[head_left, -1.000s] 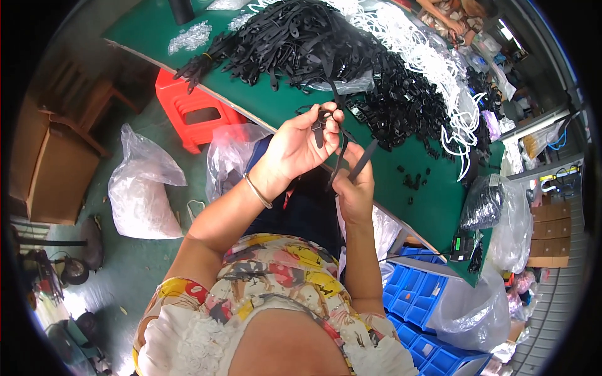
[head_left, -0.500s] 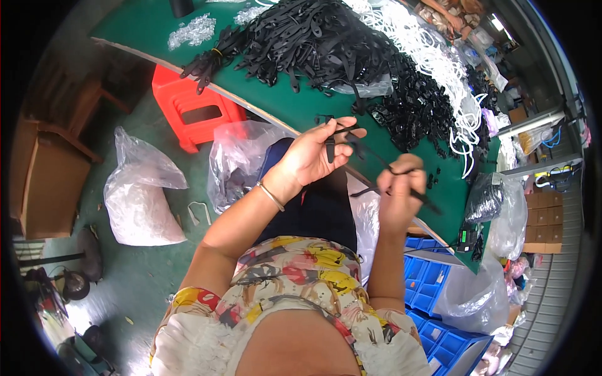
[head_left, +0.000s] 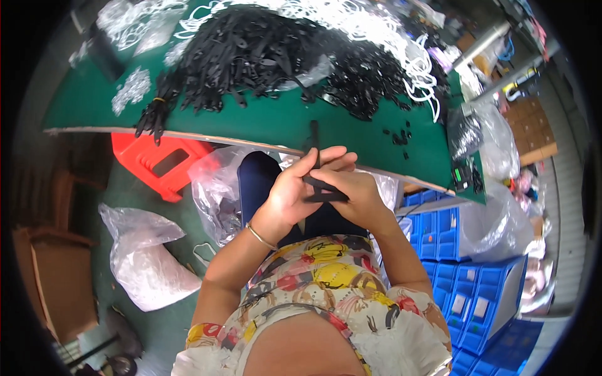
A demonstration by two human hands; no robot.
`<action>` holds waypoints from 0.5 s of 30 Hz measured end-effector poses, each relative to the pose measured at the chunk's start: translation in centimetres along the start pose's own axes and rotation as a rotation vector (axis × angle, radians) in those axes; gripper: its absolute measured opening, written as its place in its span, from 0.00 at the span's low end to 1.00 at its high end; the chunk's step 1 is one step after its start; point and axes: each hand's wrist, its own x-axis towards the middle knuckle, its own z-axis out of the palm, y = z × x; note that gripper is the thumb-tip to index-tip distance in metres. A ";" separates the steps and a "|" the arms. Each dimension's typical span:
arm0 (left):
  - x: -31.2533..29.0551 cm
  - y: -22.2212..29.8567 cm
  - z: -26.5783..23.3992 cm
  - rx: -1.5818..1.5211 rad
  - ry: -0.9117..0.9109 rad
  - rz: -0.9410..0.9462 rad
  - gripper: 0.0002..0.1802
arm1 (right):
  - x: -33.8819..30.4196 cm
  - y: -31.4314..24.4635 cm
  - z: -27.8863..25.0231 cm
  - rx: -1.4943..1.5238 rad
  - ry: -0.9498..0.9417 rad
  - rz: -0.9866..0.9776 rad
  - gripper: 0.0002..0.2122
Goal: Sorting and assembling black plastic toy components at a factory workbench.
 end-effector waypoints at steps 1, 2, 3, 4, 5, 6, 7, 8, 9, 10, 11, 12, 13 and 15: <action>-0.2 -0.3 0.4 -0.003 -0.012 -0.025 0.27 | -0.1 0.1 -0.1 -0.038 0.012 -0.084 0.17; -0.2 -0.7 0.7 -0.030 -0.005 -0.022 0.27 | -0.6 0.4 -0.2 -0.068 0.049 -0.099 0.15; -0.3 -1.2 1.0 -0.058 0.004 -0.018 0.27 | -1.2 0.0 -0.4 -0.081 0.061 -0.081 0.15; 0.1 -1.9 1.3 -0.001 0.023 -0.005 0.27 | -1.4 0.0 -1.0 -0.025 0.076 -0.036 0.14; 0.4 -2.1 1.7 0.004 0.020 -0.021 0.27 | -1.7 0.1 -1.5 0.030 0.091 0.007 0.14; 0.6 -2.3 2.2 -0.008 0.003 -0.075 0.27 | -2.6 0.5 -1.9 0.073 0.107 0.118 0.11; 0.8 -2.5 2.5 -0.020 -0.012 -0.126 0.27 | -3.0 0.4 -2.6 0.266 0.191 0.187 0.11; 0.9 -2.9 2.5 0.001 0.004 -0.179 0.28 | -3.5 0.2 -3.3 0.460 0.275 0.253 0.10; 1.1 -3.2 1.4 0.112 -0.083 -0.235 0.27 | -4.6 0.6 -4.2 0.606 0.381 0.300 0.11; 1.1 -3.4 0.6 0.225 -0.168 -0.289 0.27 | -5.4 0.5 -6.2 0.608 0.378 0.480 0.12; 1.1 -3.6 1.3 0.363 -0.152 -0.292 0.25 | -6.2 0.4 -7.3 0.756 0.479 0.442 0.15; 1.0 -3.5 1.8 0.425 -0.220 -0.351 0.24 | -6.3 0.3 -8.6 0.872 0.542 0.384 0.13; 1.1 -3.3 2.3 0.486 -0.292 -0.409 0.23 | -6.8 0.5 -9.9 0.849 0.591 0.380 0.10; 1.7 -3.1 2.4 0.524 -0.243 -0.453 0.20 | -7.3 1.0 -12.5 0.822 0.668 0.494 0.06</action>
